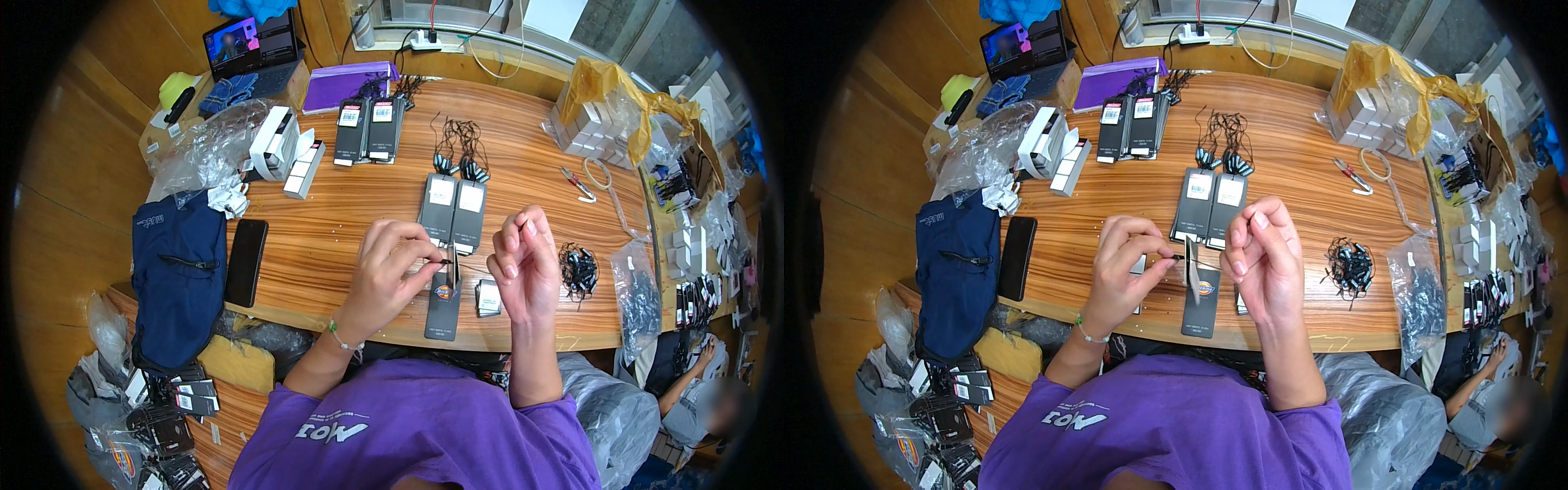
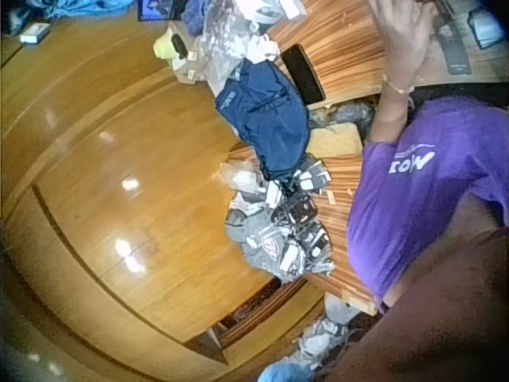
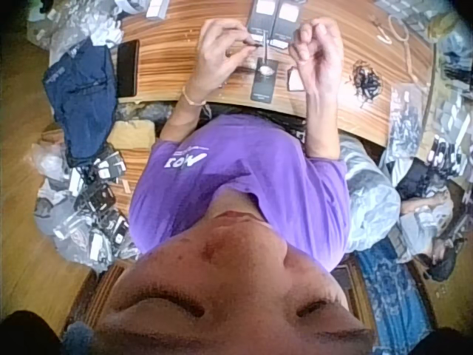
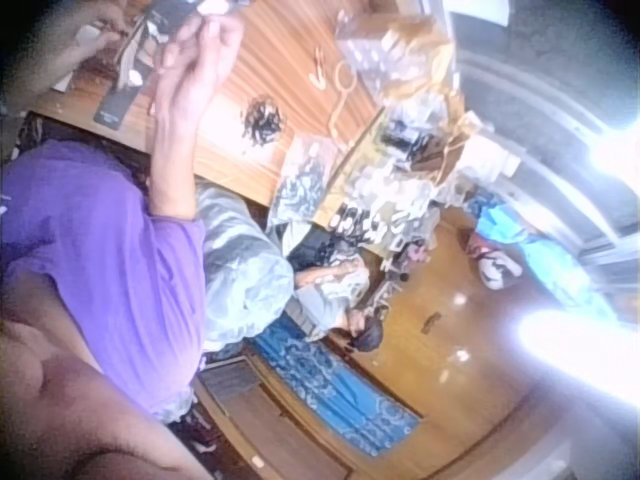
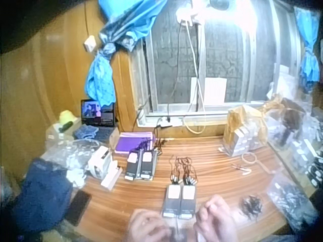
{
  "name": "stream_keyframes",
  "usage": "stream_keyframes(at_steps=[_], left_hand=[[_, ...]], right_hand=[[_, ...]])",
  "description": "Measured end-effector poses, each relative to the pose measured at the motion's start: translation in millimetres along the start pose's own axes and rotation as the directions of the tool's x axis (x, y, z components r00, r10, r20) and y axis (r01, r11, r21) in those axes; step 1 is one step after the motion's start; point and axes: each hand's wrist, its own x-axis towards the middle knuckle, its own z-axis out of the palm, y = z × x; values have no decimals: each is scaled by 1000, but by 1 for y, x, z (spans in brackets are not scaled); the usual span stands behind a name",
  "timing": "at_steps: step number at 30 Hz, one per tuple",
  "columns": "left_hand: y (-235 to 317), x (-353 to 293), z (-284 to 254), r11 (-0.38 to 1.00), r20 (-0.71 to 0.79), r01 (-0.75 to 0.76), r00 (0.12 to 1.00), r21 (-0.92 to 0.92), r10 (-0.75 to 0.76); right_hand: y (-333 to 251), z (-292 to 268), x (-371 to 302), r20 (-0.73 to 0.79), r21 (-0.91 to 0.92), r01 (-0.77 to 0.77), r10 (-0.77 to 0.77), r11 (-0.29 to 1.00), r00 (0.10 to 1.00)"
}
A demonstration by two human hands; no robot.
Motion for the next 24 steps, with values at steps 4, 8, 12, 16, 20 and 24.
stream_keyframes(at_steps=[4, 8, 12, 16, 20, 24], left_hand=[[0, -5, 1, 924, 51, 212, 977, -317, -206], [3, -7, 3, 786, 26, 283, 946, -550, -323], [6, -4, 2, 707, 23, 278, 937, -650, -348], [6, -4, 2, 658, 44, 292, 929, -694, -366], [5, -5, 4, 625, 45, 286, 927, -727, -372], [7, -5, 3, 639, 54, 295, 928, -711, -369]], right_hand=[[1, 5, 0, 20, -262, 125, -124, 957, 992], [14, 20, -12, 87, -683, 163, -142, 712, 986], [21, 21, -12, 137, -801, 179, -116, 571, 984], [20, 24, -13, 114, -830, 134, -70, 542, 991], [19, 23, -12, 121, -837, 129, -51, 532, 991], [18, 22, -12, 95, -841, 81, 0, 535, 995]])
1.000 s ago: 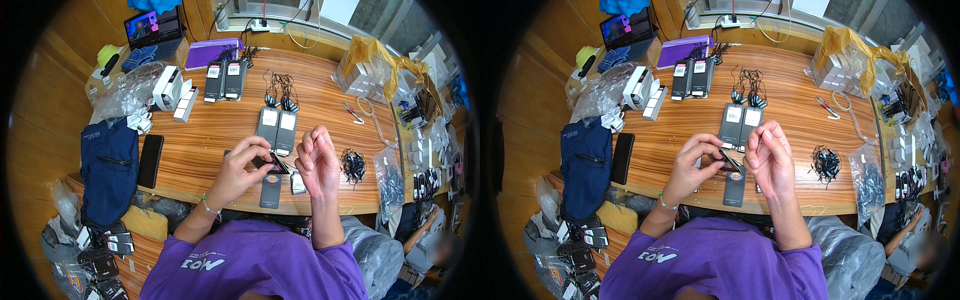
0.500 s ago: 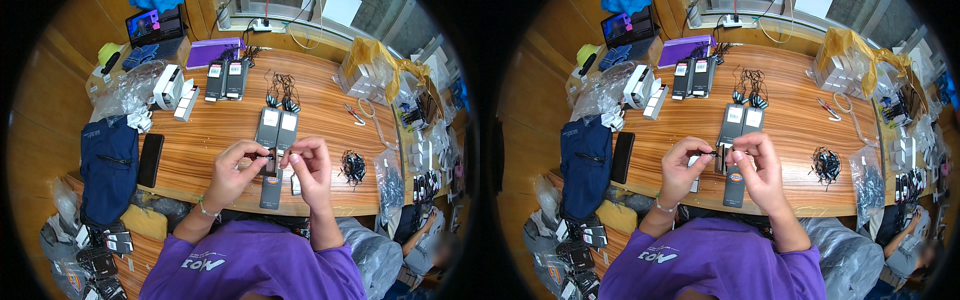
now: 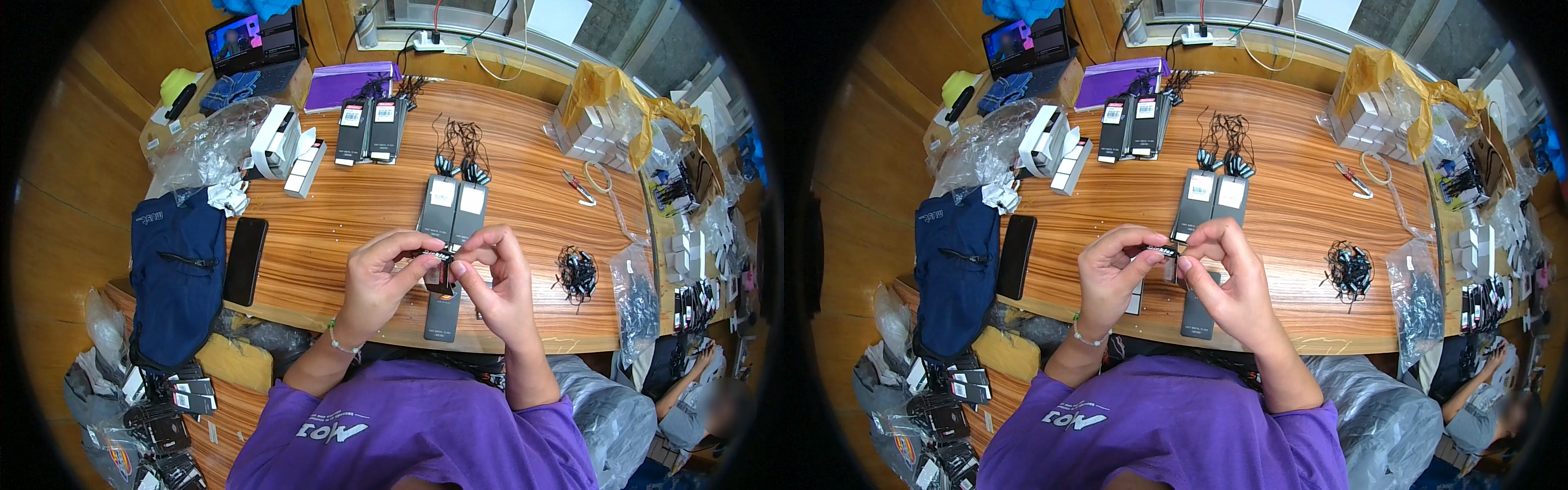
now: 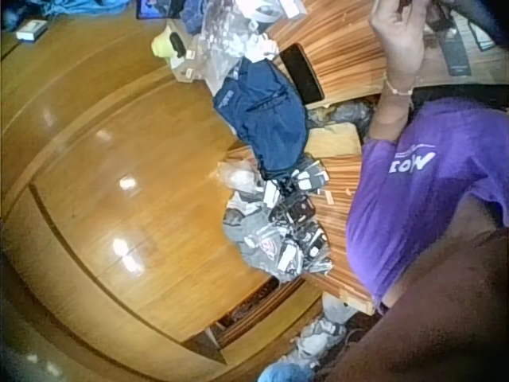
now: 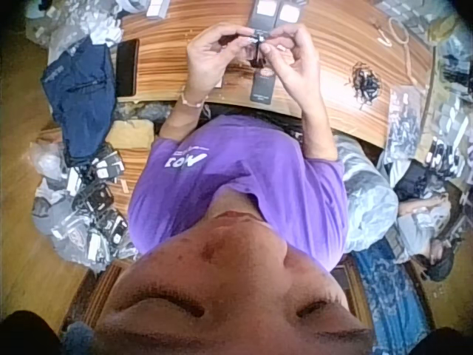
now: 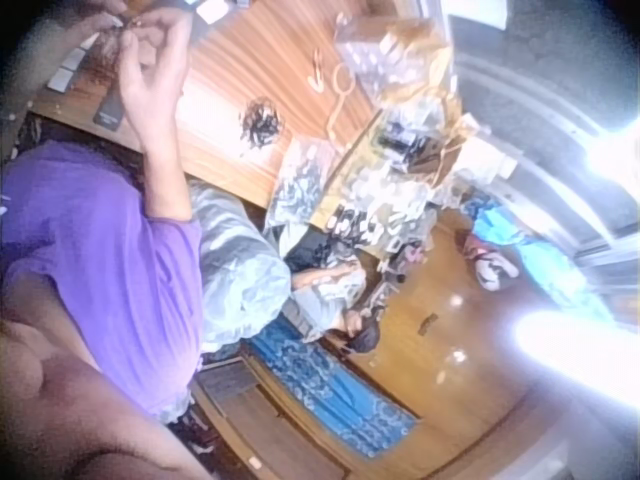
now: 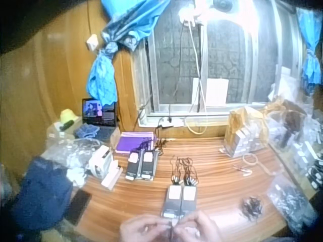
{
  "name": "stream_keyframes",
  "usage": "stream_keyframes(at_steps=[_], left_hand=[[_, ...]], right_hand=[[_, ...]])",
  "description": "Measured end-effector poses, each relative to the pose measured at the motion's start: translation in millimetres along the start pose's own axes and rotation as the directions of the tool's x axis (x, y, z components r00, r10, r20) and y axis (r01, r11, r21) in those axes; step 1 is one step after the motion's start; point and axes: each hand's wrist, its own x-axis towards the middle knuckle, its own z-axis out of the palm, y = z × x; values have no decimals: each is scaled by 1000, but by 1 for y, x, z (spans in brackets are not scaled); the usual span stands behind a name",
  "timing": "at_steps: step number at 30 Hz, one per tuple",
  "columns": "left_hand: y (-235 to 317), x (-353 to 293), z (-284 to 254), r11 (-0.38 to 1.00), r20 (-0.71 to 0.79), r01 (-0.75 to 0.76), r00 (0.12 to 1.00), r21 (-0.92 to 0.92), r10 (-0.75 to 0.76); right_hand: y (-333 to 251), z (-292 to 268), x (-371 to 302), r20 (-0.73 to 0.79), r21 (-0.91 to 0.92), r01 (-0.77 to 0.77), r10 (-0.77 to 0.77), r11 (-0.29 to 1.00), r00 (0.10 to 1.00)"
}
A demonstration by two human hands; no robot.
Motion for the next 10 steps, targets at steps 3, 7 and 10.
stream_keyframes(at_steps=[3, 7, 10], left_hand=[[2, 3, -5, 982, 70, -71, 996, 175, 60], [10, 9, -12, 965, 211, -85, 977, 248, 32], [15, 12, -16, 946, 298, -102, 955, 308, 6]], right_hand=[[-4, -2, 1, 46, -4, -34, 34, 999, 998], [-10, -11, 4, 191, -40, -132, 138, 990, 972], [-10, -17, 6, 269, -52, -179, 186, 983, 945]])
